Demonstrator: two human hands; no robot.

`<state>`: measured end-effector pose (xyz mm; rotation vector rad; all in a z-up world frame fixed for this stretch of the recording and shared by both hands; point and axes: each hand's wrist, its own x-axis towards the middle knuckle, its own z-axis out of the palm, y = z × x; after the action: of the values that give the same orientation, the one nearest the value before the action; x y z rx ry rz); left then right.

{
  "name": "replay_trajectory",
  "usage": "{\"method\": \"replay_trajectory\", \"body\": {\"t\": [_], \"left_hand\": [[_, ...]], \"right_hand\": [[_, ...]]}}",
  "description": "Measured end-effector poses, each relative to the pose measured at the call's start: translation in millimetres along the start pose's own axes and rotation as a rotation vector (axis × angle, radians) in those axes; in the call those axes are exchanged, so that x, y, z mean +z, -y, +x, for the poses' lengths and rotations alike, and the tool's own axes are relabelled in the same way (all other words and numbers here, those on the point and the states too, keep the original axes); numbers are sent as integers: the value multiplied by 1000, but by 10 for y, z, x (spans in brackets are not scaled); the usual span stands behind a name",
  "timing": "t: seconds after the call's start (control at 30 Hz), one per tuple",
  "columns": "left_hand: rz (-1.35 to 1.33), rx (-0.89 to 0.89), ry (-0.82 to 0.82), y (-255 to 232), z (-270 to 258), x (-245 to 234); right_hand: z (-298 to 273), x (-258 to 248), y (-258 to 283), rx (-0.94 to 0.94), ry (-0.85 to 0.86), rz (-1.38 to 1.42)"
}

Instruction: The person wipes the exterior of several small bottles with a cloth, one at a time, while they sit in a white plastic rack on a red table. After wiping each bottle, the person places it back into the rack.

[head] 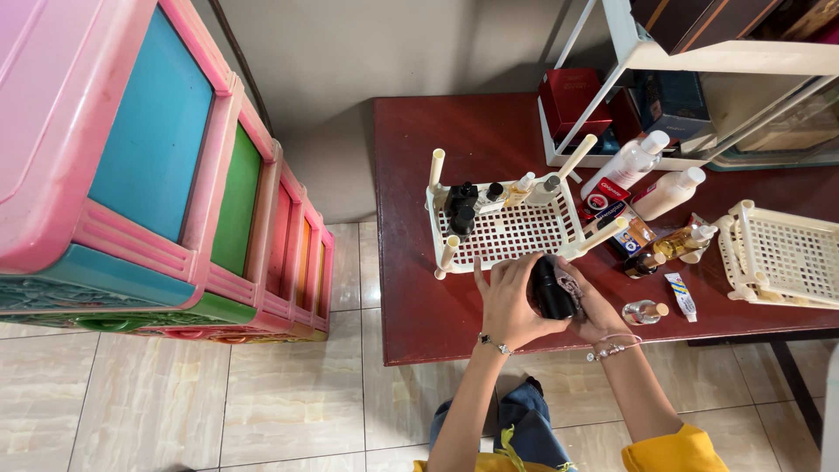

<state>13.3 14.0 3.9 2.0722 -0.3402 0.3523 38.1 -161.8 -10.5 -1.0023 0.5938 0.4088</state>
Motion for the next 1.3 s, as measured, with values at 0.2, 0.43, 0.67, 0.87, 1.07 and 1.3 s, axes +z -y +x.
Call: {"method": "replay_trajectory", "body": {"t": [0.2,0.43,0.67,0.87,1.07,1.3], "left_hand": [[-27,-14,-11,25,52,-11],[3,-47,17,90,75,-8],[47,-57,8,86,120,-82],[198,-2,-12,13,135,-185],[167,-15,-42,-71,93,-109],[54,-11,-91,-177,93,95]], "right_hand": [[-81,-17,-34,39,-31,47],[-110,-80,-60,30,-73,-146],[-212,62,-80,-369,44,-525],[-578,494,-16,-842,-147,-1098],[-753,687,60,-932,-178,-1219],[-451,437,143,-864,-172,-1128]]}}
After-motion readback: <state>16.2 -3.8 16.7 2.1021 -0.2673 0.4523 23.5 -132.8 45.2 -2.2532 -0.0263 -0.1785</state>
